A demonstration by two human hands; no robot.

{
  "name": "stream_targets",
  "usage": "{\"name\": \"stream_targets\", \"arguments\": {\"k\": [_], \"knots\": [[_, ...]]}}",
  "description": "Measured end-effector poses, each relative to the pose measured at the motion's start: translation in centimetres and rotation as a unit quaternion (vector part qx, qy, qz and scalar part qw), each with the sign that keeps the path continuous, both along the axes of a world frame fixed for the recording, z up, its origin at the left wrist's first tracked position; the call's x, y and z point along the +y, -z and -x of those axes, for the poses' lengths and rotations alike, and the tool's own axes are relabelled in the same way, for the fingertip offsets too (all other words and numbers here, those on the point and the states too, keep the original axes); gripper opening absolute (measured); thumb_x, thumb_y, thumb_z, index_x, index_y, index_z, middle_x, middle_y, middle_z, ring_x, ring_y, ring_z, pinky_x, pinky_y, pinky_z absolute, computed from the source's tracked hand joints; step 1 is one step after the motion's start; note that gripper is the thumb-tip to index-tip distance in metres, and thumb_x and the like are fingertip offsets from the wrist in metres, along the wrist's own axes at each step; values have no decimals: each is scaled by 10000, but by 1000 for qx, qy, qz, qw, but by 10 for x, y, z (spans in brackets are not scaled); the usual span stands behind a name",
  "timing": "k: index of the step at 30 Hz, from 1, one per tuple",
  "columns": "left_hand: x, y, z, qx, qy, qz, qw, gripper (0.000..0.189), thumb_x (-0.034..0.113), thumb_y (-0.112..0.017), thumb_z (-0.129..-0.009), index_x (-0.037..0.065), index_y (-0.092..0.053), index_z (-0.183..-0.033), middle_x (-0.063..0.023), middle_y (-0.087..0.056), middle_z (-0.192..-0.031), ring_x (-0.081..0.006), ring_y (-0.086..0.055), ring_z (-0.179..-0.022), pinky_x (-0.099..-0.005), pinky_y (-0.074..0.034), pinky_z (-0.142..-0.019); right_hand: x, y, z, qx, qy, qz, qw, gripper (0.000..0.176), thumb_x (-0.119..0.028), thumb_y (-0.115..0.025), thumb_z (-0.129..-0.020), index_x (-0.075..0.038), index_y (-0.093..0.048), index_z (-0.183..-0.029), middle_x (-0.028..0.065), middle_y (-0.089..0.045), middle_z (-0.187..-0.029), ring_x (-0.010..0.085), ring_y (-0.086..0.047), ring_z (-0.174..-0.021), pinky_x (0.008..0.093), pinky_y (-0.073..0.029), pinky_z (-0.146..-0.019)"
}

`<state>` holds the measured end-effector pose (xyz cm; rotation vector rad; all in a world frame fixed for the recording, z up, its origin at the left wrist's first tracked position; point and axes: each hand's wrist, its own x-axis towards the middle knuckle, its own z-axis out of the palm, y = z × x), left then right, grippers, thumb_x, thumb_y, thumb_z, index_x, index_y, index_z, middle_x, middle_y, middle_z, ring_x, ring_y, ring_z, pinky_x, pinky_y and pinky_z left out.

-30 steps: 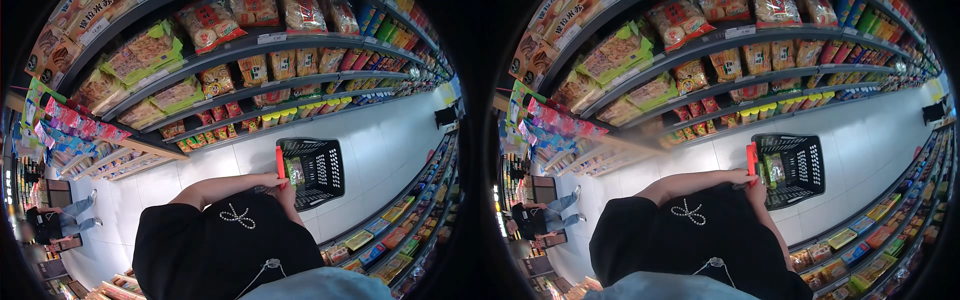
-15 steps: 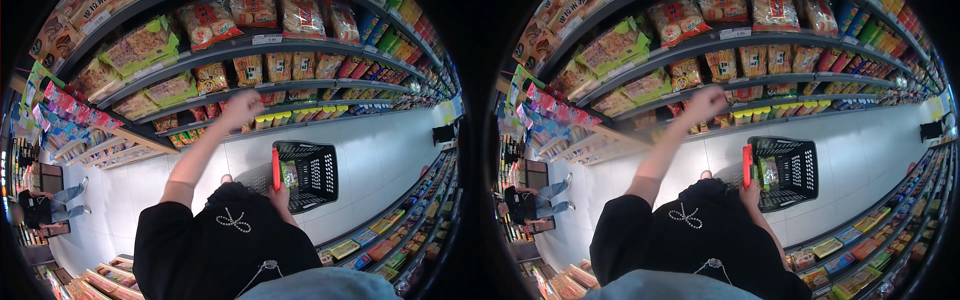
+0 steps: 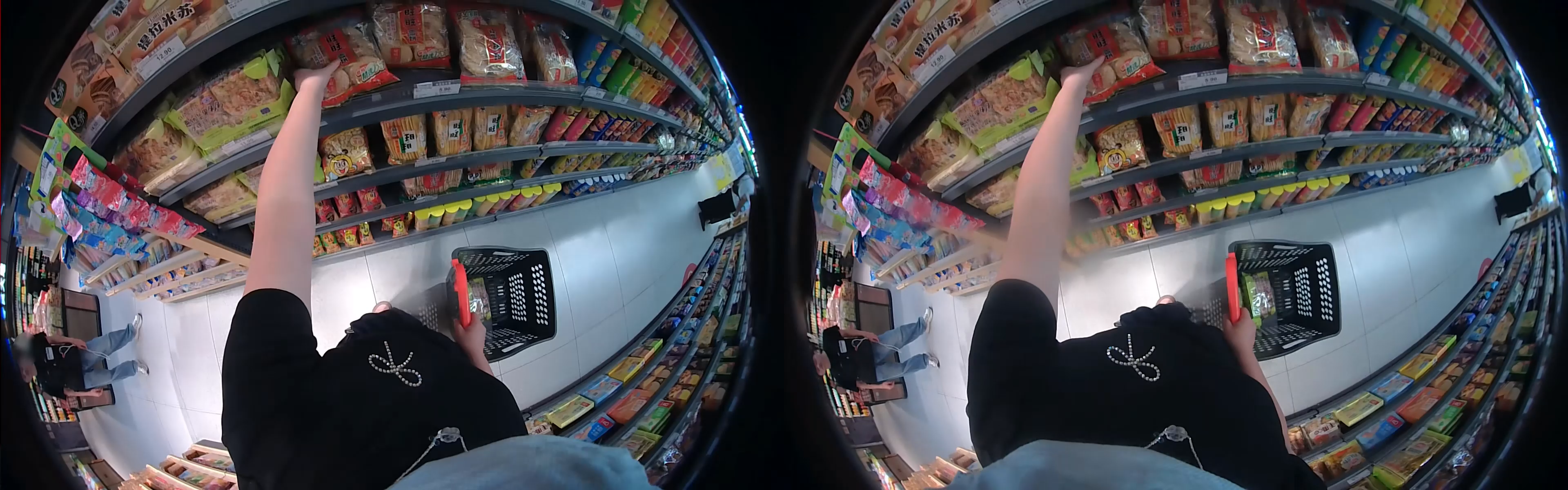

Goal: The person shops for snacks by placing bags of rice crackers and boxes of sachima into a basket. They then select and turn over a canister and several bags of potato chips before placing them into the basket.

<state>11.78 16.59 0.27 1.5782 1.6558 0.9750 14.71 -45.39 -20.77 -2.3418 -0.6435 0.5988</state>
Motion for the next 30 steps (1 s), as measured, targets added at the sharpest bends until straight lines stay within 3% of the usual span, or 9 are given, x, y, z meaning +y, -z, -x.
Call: {"name": "stream_targets", "arguments": {"k": [2, 5, 8, 11, 14, 18, 21, 22, 30], "knots": [[1, 1, 1, -110, 19, 59, 992, 973, 434, -839, -432, -115, -429, -1123, -176, -521, -1141, -209, -543, -1004, -316, -447, -846, 3, -7, 2, 9, 10, -2, 1000, 283, -258, -615, -720, -11, -523, -822, 230, -581, -732, 410, -566, -734, 453, -442, -626], [-24, -10, 8, -213, 67, 49, 974, 770, 382, -834, -498, -60, -521, -1046, -145, -583, -1006, -220, -573, -912, -315, -473, -764, 4, -8, 4, 2, 17, 1, 1000, 297, -259, -628, -710, -7, -526, -831, 233, -581, -739, 412, -563, -745, 453, -443, -631], [11, 11, 7, -272, 163, 124, 940, 668, 305, -827, -543, -29, -527, -1038, -135, -595, -964, -222, -595, -844, -332, -500, -676, 1, 4, 0, -9, 13, 7, 1000, 314, -261, -639, -703, -1, -527, -837, 237, -580, -749, 418, -558, -756, 455, -445, -638], [-3, -3, 12, -241, 228, 172, 927, 605, 225, -816, -565, -2, -518, -1040, -124, -603, -935, -221, -611, -797, -353, -514, -611, 3, 6, 1, -20, 11, 12, 1000, 319, -258, -642, -701, 6, -527, -837, 241, -578, -755, 423, -554, -764, 460, -443, -643], [-1, -4, 14, -246, 174, 127, 945, 581, 159, -812, -559, 14, -507, -1032, -115, -602, -933, -221, -620, -772, -373, -521, -596, 2, 11, 0, -17, 12, 19, 1000, 317, -256, -639, -702, 8, -526, -834, 244, -576, -759, 425, -553, -771, 463, -442, -646], [-14, -1, 20, -225, 160, -110, 955, 595, 69, -803, -550, -2, -476, -1042, -122, -594, -956, -213, -605, -837, -345, -516, -668, 1, 12, 0, -20, 14, 20, 1000, 318, -261, -640, -700, 5, -528, -836, 243, -578, -758, 421, -556, -776, 459, -445, -649], [-36, -12, 25, -260, 213, -137, 932, 692, 72, -805, -539, -14, -417, -1106, -130, -563, -1041, -200, -577, -910, -300, -470, -781, 4, 6, 1, -10, 23, 40, 999, 324, -266, -646, -694, 0, -532, -842, 241, -582, -754, 414, -561, -777, 455, -450, -650], [-59, -26, 25, -332, 259, -102, 901, 611, 46, -786, -571, -8, -441, -1072, -128, -569, -1024, -192, -582, -893, -297, -480, -754, 5, 4, 2, -10, 26, 36, 999, 325, -266, -647, -693, -2, -532, -843, 241, -583, -752, 412, -562, -776, 454, -451, -649], [-29, -17, -41, -313, 390, -116, 858, 514, 59, -744, -646, -21, -461, -1067, -124, -571, -1028, -208, -572, -928, -300, -482, -770, 6, 5, 2, -7, 32, 25, 999, 328, -265, -648, -688, -5, -532, -850, 237, -585, -748, 407, -565, -769, 453, -453, -644]]}}
